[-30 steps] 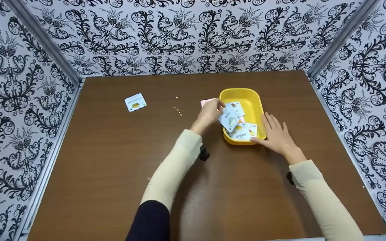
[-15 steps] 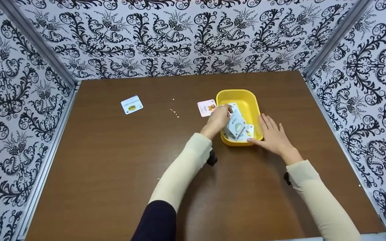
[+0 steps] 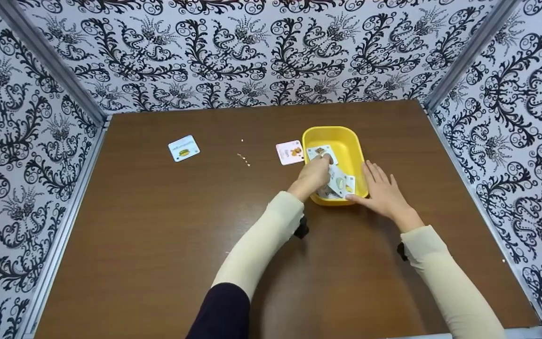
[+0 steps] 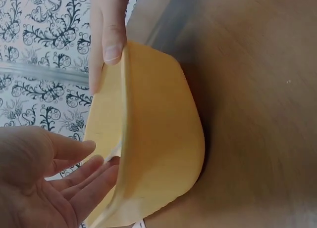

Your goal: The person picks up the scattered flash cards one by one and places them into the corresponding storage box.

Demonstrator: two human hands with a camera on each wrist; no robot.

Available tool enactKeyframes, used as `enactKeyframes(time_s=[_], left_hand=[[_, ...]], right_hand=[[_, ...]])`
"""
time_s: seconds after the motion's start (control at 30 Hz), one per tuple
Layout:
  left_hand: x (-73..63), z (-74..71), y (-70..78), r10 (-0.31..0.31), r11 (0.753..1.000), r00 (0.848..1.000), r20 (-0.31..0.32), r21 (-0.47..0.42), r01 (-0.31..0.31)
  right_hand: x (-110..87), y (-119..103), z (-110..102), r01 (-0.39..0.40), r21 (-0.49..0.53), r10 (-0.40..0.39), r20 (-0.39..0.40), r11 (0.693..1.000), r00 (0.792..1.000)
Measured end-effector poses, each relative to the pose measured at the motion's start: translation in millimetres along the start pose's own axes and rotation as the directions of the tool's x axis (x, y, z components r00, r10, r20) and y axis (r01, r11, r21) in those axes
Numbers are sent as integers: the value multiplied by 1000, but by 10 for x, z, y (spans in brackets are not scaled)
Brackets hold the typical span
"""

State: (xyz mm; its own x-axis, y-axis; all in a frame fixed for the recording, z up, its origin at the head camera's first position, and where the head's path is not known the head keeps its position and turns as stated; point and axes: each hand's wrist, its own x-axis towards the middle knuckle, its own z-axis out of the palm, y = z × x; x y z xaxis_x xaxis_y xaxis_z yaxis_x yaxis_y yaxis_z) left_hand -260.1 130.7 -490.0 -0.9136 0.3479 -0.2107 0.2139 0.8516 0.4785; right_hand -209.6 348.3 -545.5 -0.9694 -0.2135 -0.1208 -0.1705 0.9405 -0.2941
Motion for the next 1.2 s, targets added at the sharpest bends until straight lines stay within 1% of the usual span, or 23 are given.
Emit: enactKeyframes(time_s=[0.17,0.27,0.4,0.5,0.6,0.7,0.77,0.83,0.97,1.03,1.1,1.2], left_hand=[[10,-78,1,3,999,999,40,-35,-1],[27,-145,-14,26,998,999,40,-63,-23],[58,-250,-77,46,996,999,-21,-77,-47],[87,-337,-155,28,994,996,-90,-101,-37],[126,-423,-254,5,992,987,-160,-125,-26],[165,-511,-362,-13,990,977,-213,-138,-17],[194,-560,-441,-27,990,971,-238,-144,-8],[214,-596,-524,-49,987,968,-248,-157,10],[241,-593,-701,-105,980,965,-239,-192,59],[248,-552,-790,-117,980,966,-231,-182,75],[257,-484,-880,-121,985,968,-222,-145,89],[271,-351,-1002,-91,996,972,-218,-28,87]], right_hand=[[10,1,10,-1,-3,1,-4,1000,1000],[16,-3,11,1,-1,-1,-7,1000,1000],[18,-19,4,-7,11,7,-8,1000,1000],[16,-33,-5,-12,20,12,-5,1000,1000],[10,-40,-13,-12,24,12,1,1000,1000],[0,-39,-19,-14,24,14,7,1000,1000],[-5,-42,-28,-17,27,17,6,999,1000],[-8,-46,-36,-19,33,19,9,999,1000],[-11,-56,-45,-23,44,22,17,999,1000],[-10,-57,-42,-26,44,25,23,999,999],[-9,-57,-36,-27,44,26,27,999,999],[-6,-51,-31,-27,44,26,33,999,999]])
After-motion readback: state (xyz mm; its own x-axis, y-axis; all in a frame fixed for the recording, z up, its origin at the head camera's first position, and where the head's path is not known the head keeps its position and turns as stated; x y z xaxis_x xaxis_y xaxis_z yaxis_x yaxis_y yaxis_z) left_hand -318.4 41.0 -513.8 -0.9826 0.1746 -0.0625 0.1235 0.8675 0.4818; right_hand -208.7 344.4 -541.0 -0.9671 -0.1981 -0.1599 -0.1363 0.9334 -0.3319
